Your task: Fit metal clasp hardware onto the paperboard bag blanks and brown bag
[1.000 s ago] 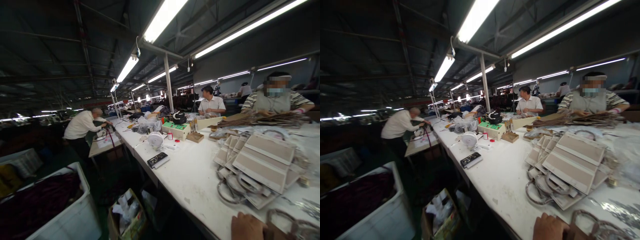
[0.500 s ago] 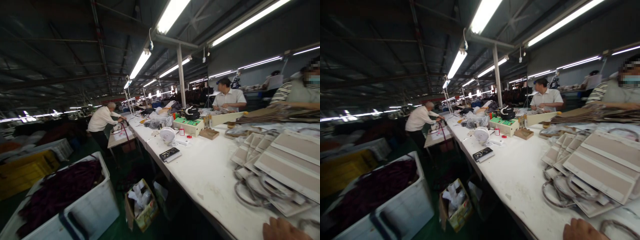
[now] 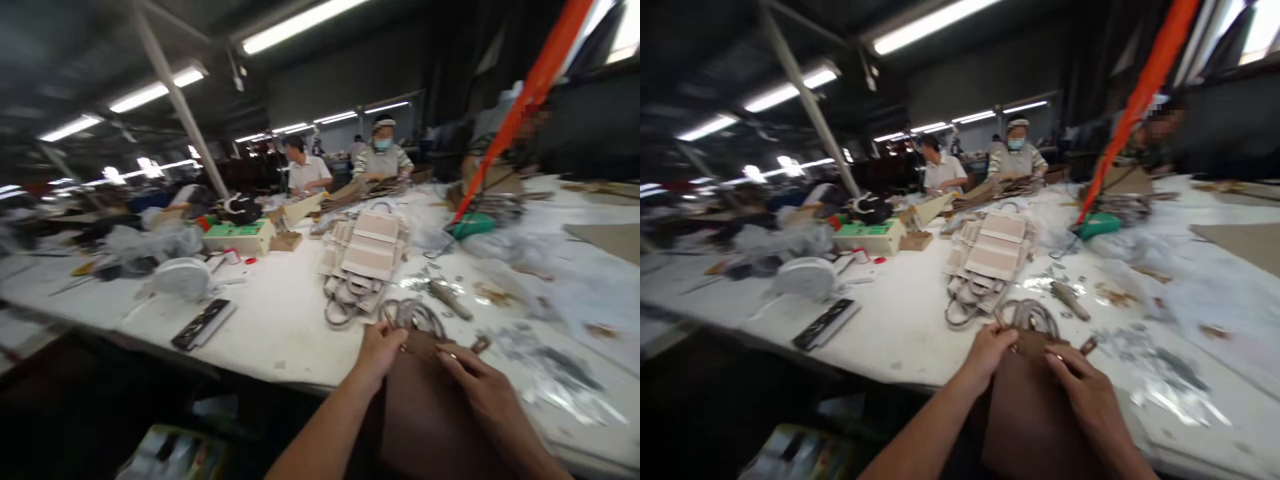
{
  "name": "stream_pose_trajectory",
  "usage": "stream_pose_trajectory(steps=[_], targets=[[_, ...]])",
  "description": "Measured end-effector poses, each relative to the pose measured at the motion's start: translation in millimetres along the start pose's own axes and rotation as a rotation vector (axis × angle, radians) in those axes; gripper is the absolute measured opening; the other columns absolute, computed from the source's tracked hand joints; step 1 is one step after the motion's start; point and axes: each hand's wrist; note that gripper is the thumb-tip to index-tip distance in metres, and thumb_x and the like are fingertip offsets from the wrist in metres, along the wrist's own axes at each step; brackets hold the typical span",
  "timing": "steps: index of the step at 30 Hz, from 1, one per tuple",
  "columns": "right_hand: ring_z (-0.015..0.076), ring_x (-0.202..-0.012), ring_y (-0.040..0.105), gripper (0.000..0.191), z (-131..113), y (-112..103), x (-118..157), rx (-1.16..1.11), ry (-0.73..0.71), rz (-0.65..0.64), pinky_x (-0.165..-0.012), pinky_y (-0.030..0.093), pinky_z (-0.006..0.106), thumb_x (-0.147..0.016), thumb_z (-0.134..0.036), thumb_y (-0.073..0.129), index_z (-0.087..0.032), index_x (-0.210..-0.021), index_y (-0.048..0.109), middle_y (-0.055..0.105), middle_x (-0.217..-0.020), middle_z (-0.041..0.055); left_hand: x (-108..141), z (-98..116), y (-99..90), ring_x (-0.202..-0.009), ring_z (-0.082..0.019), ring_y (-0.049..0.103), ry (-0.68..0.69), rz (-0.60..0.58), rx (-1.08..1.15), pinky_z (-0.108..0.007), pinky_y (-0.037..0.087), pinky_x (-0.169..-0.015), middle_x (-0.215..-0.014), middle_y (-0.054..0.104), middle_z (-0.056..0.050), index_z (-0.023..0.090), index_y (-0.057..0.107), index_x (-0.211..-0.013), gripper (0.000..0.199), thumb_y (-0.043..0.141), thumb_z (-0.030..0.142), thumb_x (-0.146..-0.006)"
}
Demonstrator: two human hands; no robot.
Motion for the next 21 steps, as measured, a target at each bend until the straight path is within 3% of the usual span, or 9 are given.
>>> stream_pose_trajectory(steps=[3,7,14,21], targets=[[0.0269,-0.082,0.072,0.05,2,-7,-12,-0.13,0.14,-0.045,-0.081,0.059,0.039,-0.08,-0.066,0.073,-0.023,-0.105,0.082,0.079,-0.107,0.0059,-15,-2,0.2,-0.082,-0.024,0.069,-0.08,-0.166,0.084,-0.036,0.05,-0.082,-0.086,0.076,-0.008,0.014,0.073,-0.087,0.036,0.084,0.038,-0.063],[0.029,-0.091,0.072,0.048,2,-10,-20,-0.132,0.178,-0.036,-0.087,0.057,0.041,-0.083,-0.063,0.073,-0.024,-0.111,0.081,0.08,-0.098,0.0053,-18,-9,1.6,-0.08,-0.024,0.071,-0.15,-0.256,0.199,-0.038,0.053,-0.083,-0.087,0.077,-0.01,0.013,0.074,-0.093,0.039,0.086,0.034,-0.063],[0.0312,-0.105,0.073,0.039,1,-38,-31,-0.05,0.167,-0.036,-0.097,0.057,0.043,-0.078,-0.057,0.08,-0.026,-0.101,0.084,0.081,-0.107,0.0055,-14,-15,-0.7,-0.072,-0.023,0.071,-0.284,-0.327,0.377,-0.037,0.057,-0.077,-0.084,0.078,-0.01,0.011,0.075,-0.101,0.033,0.079,0.026,-0.072],[0.0272,-0.094,0.075,0.027,8,-32,-27,0.024,0.11,-0.14,-0.089,0.06,0.038,-0.082,-0.049,0.076,-0.028,-0.097,0.085,0.082,-0.098,0.003,-13,-28,-7.8,-0.087,-0.027,0.076,-0.402,-0.469,0.587,-0.039,0.058,-0.086,-0.1,0.08,-0.013,0.013,0.074,-0.112,0.032,0.071,0.031,-0.085]])
Point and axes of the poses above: each hand's wrist, its own x-axis away from the middle knuckle, its own y-axis out of the palm, z = x × y
